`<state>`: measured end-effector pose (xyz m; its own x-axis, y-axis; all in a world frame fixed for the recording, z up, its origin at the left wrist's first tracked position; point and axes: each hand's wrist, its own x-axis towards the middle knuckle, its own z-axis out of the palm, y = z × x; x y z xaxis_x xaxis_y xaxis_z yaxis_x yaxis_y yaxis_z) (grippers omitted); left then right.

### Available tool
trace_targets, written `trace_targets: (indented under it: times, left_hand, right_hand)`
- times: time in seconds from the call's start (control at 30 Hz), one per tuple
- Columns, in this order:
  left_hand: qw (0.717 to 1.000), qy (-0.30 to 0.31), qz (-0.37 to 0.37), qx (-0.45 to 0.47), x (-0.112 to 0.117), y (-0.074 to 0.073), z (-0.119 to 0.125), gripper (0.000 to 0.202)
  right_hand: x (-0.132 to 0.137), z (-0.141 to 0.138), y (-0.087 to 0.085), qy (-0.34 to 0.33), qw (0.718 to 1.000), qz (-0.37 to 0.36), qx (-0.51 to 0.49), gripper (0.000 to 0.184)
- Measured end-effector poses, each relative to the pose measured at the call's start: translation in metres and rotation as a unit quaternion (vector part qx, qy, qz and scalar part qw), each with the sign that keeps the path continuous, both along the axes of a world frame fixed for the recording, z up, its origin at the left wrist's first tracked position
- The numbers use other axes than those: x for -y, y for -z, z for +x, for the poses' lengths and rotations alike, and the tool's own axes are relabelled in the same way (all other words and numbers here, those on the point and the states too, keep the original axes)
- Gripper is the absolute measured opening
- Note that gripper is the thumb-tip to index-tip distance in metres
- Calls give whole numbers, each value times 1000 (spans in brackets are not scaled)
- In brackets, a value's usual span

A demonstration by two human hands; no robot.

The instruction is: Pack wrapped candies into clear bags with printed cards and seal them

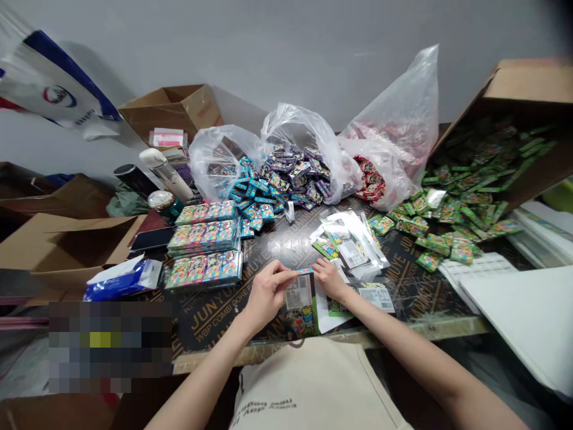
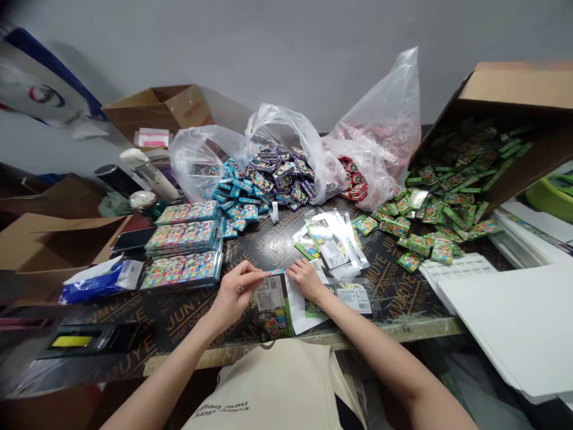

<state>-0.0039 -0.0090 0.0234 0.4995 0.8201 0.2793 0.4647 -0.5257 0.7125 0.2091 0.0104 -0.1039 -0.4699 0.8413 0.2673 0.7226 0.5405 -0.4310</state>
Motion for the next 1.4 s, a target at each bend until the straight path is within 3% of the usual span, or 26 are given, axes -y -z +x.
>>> trace_targets:
  times: [0.2,0.33,0.4,0.5,0.6,0.7,0.83,0.97,1.07,1.13,1.2,1.3,1.37,1.4]
  left_hand:
    - [999,-18,6,26,3,2,4,23]
    - [996,-67,0,60,5,5,6,12]
    - [992,-93,-3,84,5,8,6,3]
    - [988,-104,-8,112,4,11,6,8]
    - [988,-102,-15,115,4,11,5,10]
    - [989,-96,-22,114,6,8,4,6]
    - [990,-88,-21,111,11,5,5,5]
    - [986,-117,-15,121,12,6,9,10]
    - [982,-130,-13,139,11,9,11,10]
    - [980,-132,-22,145,11,12,12,8]
    - [976,-138,-54,160,12,18,14,6]
    - [949,-139,-161,231,19,30,16,29]
    - [928,-121,-228,267,28,34,12,34]
    - [927,-115,-241,265,33,32,7,31]
  right_hand:
    - [5,-2,4,39,994,-47,-87,18]
    - [-4,4,-11,90,974,-106,-179,16]
    - [-11,7,-31,94,962,-132,-219,20]
    - [-16,5,-77,74,936,-182,-291,24]
    - [-14,-6,-125,5,884,-288,-367,25]
    - [-11,-21,-149,-70,861,-374,-337,26]
    - [-14,-31,-146,-85,873,-390,-281,30]
    - [-17,-32,-137,-79,878,-391,-264,30]
    - [-14,-34,-131,-64,868,-402,-285,30]
    - [-10,-37,-126,-37,846,-405,-344,29]
    - [-3,-41,-121,-4,821,-393,-415,31]
    - [2,-41,-114,33,804,-375,-461,28]
    - [-1,-32,-107,52,819,-357,-446,26]
    - [-4,-24,-103,68,841,-331,-423,28]
